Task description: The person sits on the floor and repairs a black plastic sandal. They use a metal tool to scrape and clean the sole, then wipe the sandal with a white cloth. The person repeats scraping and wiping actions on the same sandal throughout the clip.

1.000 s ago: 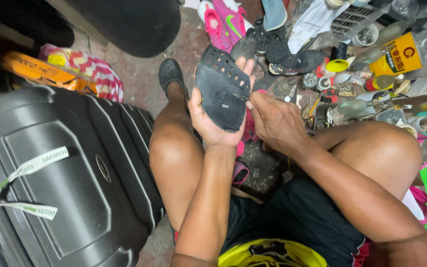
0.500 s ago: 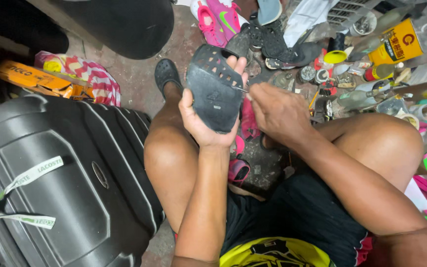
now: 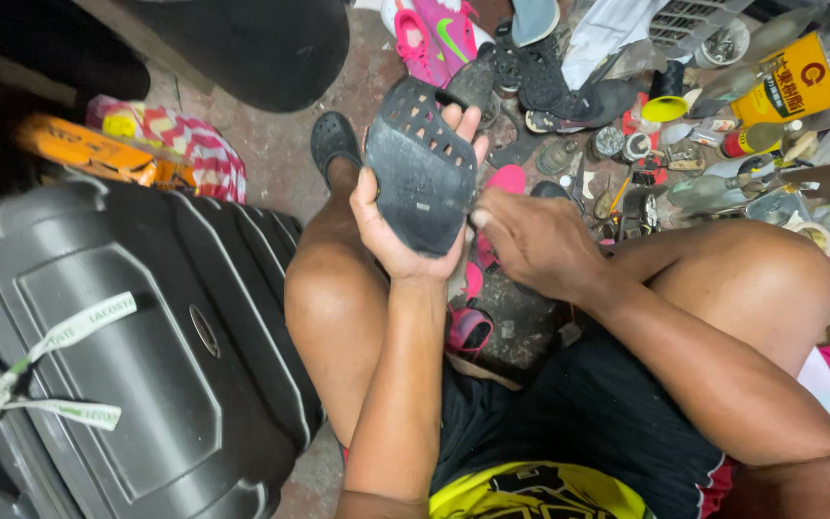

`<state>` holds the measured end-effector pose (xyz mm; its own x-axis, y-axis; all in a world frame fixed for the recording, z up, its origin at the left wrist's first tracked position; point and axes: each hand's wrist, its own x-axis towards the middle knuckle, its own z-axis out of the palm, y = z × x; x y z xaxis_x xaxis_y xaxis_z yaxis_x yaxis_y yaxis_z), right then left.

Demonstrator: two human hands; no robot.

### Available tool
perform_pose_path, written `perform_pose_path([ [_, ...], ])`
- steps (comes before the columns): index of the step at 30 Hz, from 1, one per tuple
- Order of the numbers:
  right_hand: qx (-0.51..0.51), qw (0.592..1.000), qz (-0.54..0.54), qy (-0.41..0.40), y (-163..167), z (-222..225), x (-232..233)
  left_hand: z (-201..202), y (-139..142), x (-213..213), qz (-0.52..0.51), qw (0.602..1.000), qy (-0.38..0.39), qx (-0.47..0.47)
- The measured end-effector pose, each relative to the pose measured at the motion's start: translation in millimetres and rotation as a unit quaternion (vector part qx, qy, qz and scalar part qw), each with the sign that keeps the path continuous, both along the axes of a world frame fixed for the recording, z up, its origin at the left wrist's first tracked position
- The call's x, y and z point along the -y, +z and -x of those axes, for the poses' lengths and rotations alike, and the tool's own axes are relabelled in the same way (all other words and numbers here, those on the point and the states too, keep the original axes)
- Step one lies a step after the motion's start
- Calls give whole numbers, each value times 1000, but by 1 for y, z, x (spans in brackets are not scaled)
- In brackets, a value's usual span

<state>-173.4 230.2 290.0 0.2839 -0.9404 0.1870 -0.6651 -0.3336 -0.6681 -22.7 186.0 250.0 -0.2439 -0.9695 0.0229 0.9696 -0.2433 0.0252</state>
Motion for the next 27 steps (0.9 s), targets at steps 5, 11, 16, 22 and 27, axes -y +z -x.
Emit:
perform_pose_path([
  [5,-79,994,35,-63,0,1,4,7,2,-5,8,999,6,43],
  [11,17,998,-48,29,-10,2,-7,4,6,0,10,1000,2,-3],
  [16,272,931,-234,-68,-4,24,0,-4,19,0,73,997,-1,28],
  [22,284,951,-120,-31,5,12,3,-1,25,-6,111,992,-16,62],
  [27,265,947,-124,-129,5,17,13,5,10,1,93,961,31,259],
])
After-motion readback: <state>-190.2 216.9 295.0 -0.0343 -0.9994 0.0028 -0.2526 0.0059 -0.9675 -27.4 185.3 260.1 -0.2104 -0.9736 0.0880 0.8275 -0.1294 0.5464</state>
